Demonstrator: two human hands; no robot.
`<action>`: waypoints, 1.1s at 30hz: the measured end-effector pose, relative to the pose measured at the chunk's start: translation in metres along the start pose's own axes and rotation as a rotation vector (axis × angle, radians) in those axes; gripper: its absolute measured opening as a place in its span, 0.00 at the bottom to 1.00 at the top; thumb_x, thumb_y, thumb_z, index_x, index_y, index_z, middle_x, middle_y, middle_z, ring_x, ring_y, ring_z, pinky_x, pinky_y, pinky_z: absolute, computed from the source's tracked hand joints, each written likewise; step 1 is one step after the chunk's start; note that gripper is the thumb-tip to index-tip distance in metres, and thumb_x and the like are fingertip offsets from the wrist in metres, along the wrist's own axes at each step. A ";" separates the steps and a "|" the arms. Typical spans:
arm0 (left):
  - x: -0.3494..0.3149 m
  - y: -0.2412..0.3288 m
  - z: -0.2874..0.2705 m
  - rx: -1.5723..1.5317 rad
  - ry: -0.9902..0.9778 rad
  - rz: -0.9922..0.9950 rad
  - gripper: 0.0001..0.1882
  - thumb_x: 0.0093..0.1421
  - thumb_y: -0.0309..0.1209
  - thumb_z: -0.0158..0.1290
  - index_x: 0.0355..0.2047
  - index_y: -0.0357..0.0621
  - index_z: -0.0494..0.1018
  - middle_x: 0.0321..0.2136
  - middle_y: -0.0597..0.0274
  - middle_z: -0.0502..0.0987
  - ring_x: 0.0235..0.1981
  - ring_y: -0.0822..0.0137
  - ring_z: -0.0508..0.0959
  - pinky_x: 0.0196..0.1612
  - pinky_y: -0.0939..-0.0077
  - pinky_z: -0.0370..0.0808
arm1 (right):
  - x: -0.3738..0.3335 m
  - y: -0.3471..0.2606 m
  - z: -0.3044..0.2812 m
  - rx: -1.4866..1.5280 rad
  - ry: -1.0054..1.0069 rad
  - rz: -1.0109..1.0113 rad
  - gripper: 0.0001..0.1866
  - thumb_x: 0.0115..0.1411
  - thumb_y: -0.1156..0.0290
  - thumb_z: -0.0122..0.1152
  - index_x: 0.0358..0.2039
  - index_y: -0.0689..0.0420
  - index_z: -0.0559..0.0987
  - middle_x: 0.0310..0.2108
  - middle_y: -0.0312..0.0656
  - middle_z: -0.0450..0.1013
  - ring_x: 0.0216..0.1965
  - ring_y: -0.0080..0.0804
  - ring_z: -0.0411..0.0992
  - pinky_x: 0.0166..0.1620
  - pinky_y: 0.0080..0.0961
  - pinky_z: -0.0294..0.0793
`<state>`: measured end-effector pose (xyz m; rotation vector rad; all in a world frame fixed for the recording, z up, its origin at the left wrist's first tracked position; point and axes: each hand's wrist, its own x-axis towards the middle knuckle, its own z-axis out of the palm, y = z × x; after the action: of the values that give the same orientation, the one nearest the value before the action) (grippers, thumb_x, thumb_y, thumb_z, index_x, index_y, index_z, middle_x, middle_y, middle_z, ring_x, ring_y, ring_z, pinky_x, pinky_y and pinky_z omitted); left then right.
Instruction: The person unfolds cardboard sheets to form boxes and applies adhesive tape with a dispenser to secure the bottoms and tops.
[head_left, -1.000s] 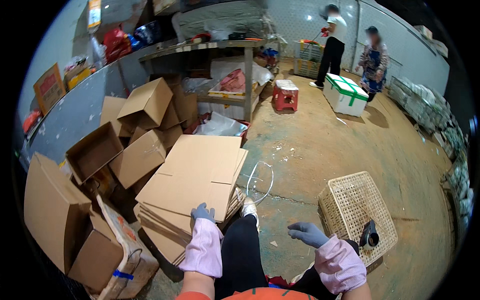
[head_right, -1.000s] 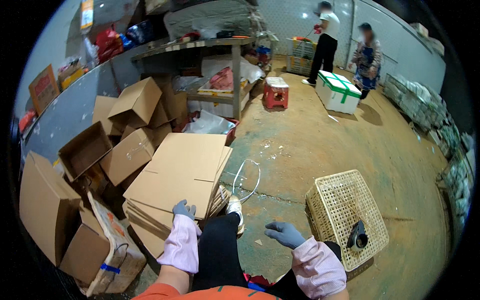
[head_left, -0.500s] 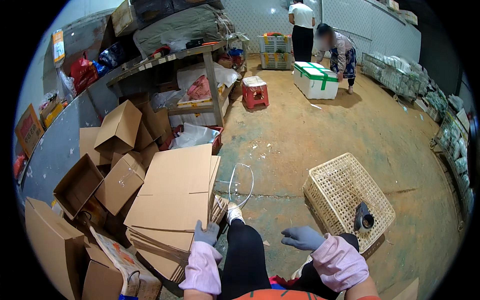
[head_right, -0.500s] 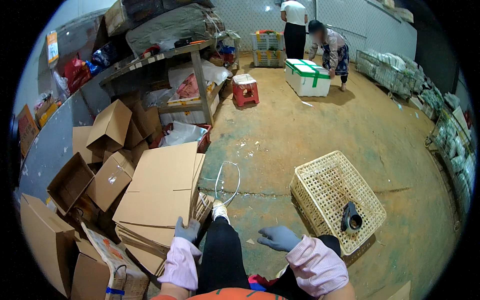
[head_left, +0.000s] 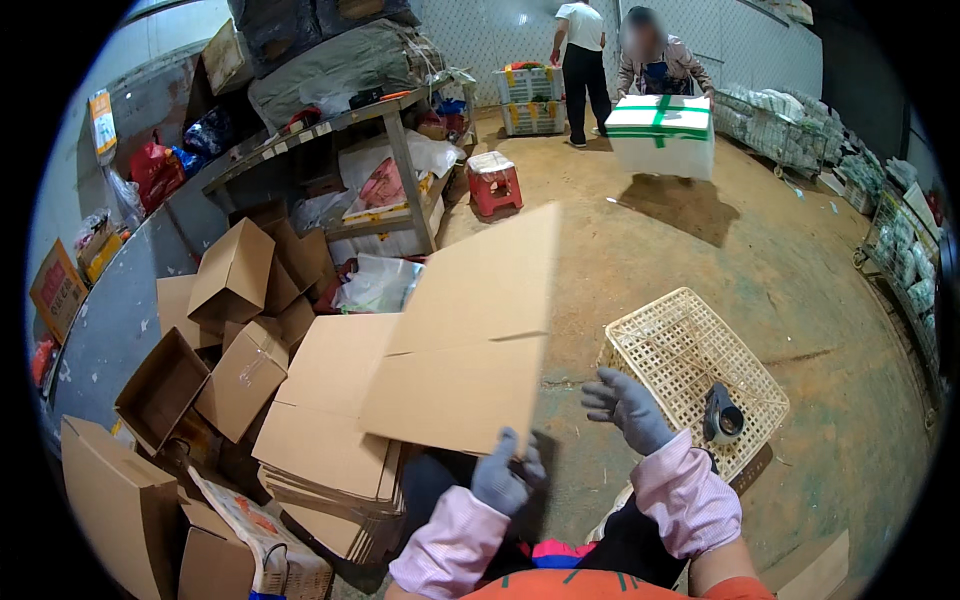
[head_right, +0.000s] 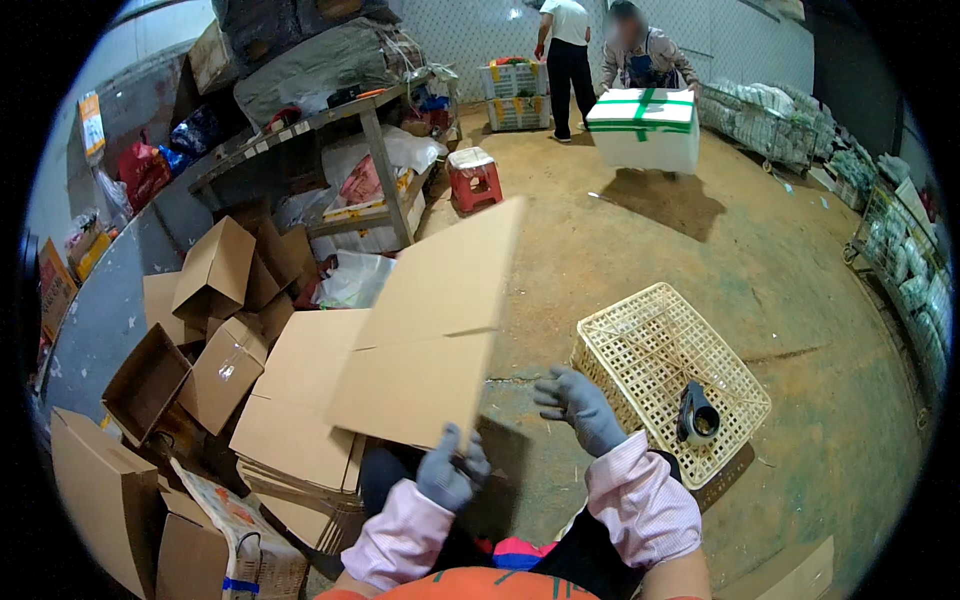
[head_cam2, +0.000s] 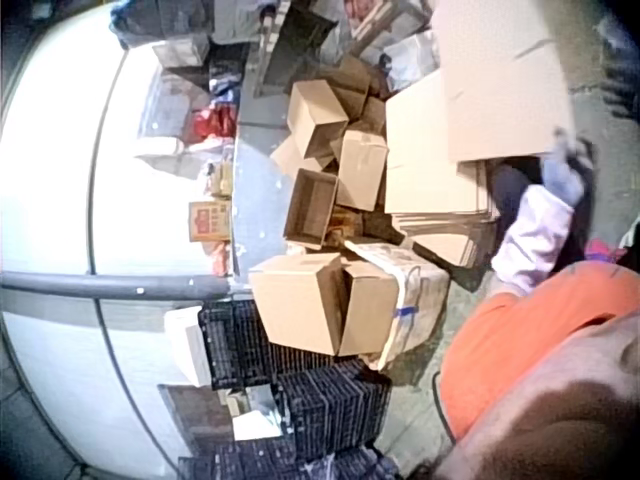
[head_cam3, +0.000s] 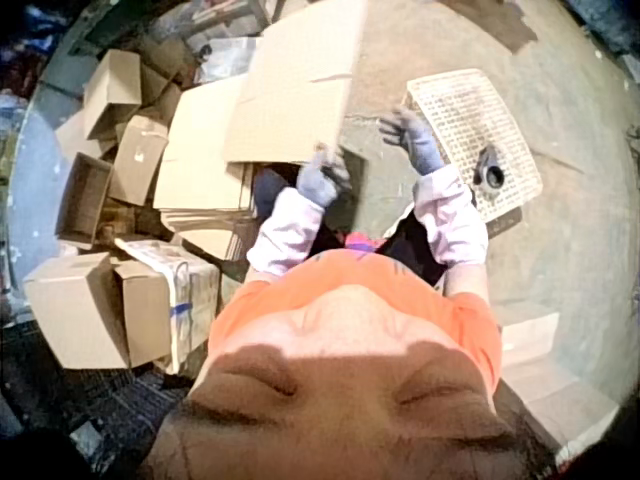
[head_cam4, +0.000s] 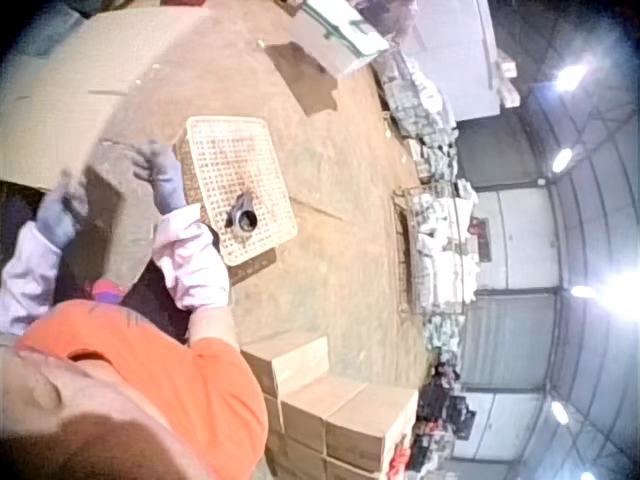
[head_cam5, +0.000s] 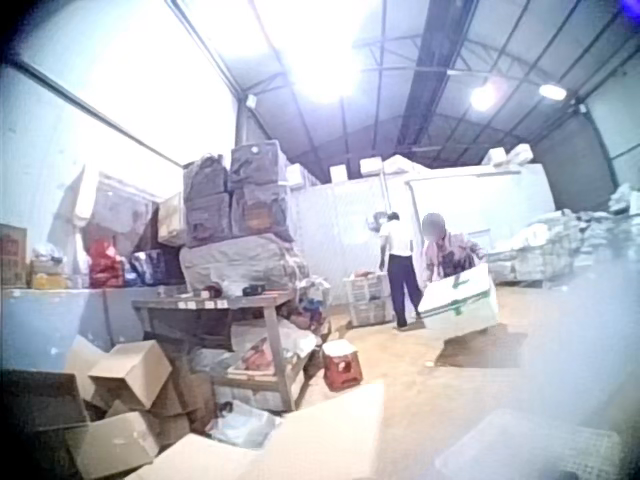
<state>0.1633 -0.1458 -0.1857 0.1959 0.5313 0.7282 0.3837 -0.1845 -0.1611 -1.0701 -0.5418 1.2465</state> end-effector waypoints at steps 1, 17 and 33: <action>-0.003 -0.017 -0.003 0.010 -0.051 -0.114 0.14 0.59 0.42 0.47 0.37 0.46 0.66 0.26 0.65 0.70 0.21 0.74 0.69 0.22 0.79 0.66 | -0.002 -0.007 -0.001 0.079 -0.048 -0.063 0.28 0.57 0.57 0.51 0.52 0.61 0.63 0.45 0.46 0.68 0.42 0.32 0.70 0.44 0.31 0.70; 0.093 -0.030 -0.001 1.257 -0.073 0.229 0.30 0.57 0.45 0.48 0.52 0.35 0.59 0.42 0.54 0.69 0.40 0.66 0.71 0.40 0.77 0.69 | -0.001 0.076 -0.026 -1.134 0.080 -0.059 0.18 0.45 0.64 0.56 0.34 0.63 0.74 0.32 0.58 0.72 0.36 0.53 0.71 0.40 0.36 0.70; 0.119 -0.021 -0.017 1.158 0.010 0.292 0.49 0.46 0.45 0.61 0.60 0.37 0.46 0.57 0.41 0.55 0.58 0.52 0.58 0.57 0.65 0.58 | -0.012 0.078 0.003 -0.334 -0.006 0.206 0.28 0.55 0.53 0.54 0.47 0.64 0.70 0.40 0.41 0.69 0.41 0.25 0.64 0.45 0.20 0.61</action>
<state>0.2406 -0.0813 -0.2541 1.3683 0.9007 0.6263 0.3398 -0.1983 -0.2249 -1.4314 -0.6729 1.3680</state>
